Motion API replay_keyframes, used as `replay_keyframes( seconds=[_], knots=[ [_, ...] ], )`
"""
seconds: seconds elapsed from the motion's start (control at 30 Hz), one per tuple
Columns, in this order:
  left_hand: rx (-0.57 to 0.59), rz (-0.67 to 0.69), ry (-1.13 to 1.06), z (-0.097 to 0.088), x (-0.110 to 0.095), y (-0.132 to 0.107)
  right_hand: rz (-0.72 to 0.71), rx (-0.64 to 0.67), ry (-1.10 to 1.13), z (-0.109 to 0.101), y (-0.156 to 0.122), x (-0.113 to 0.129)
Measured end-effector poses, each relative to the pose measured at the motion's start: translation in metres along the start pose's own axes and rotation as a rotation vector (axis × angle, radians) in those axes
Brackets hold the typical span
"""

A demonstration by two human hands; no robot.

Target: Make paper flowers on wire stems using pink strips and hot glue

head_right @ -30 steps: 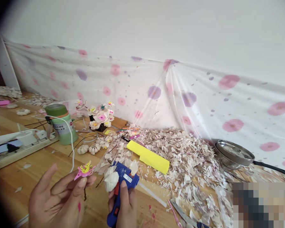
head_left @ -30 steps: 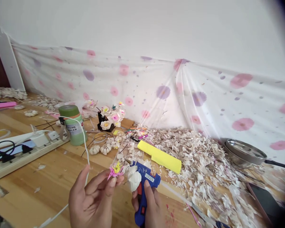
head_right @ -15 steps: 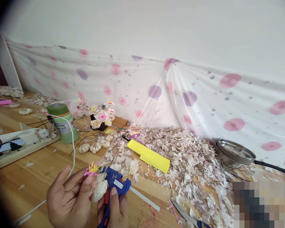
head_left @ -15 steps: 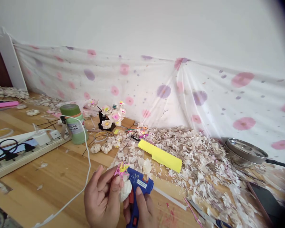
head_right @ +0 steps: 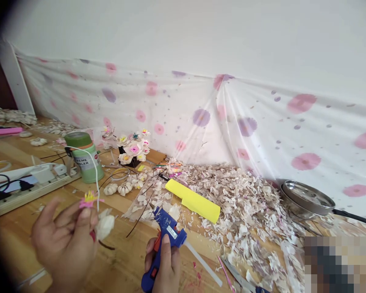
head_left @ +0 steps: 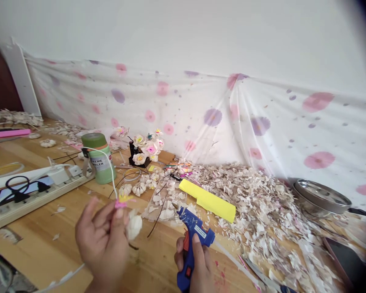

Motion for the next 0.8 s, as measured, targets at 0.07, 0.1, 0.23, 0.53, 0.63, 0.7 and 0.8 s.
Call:
replay_keyframes(
  seconds=[0.07, 0.1, 0.23, 0.53, 0.63, 0.7, 0.8],
  knots=[
    [0.101, 0.023, 0.114, 0.014, 0.015, 0.027, -0.008, 0.000, 0.030, -0.001, 0.000, 0.002],
    [0.163, 0.023, 0.142, 0.023, 0.024, 0.040, -0.017, 0.002, 0.039, -0.001, -0.001, 0.003],
    [0.331, 0.060, 0.272, 0.056, 0.055, 0.076, -0.019, -0.019, 0.016, -0.001, -0.006, 0.006],
    [0.383, 0.034, 0.199, 0.050, 0.021, 0.057, -0.129, -0.072, -0.046, -0.007, -0.012, 0.019],
    [0.394, -0.146, 0.040, 0.037, 0.001, 0.026, -0.169, -0.074, -0.018, -0.011, -0.014, 0.018],
    [0.395, -0.235, 0.010, 0.030, -0.006, 0.006, -0.192, -0.076, -0.004, -0.013, -0.017, 0.015],
    [0.451, -0.317, 0.026, 0.025, -0.005, -0.018, -0.232, -0.073, -0.020, -0.015, -0.021, 0.013]
  ],
)
Point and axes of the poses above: each hand's wrist, its own y-axis towards the middle knuckle, its own z-axis out of the palm, x = y × z, the point moved 5 cm from there along y, towards the middle knuckle, and after that the axes turned 4 degrees about -z, right-handed, at the moved point
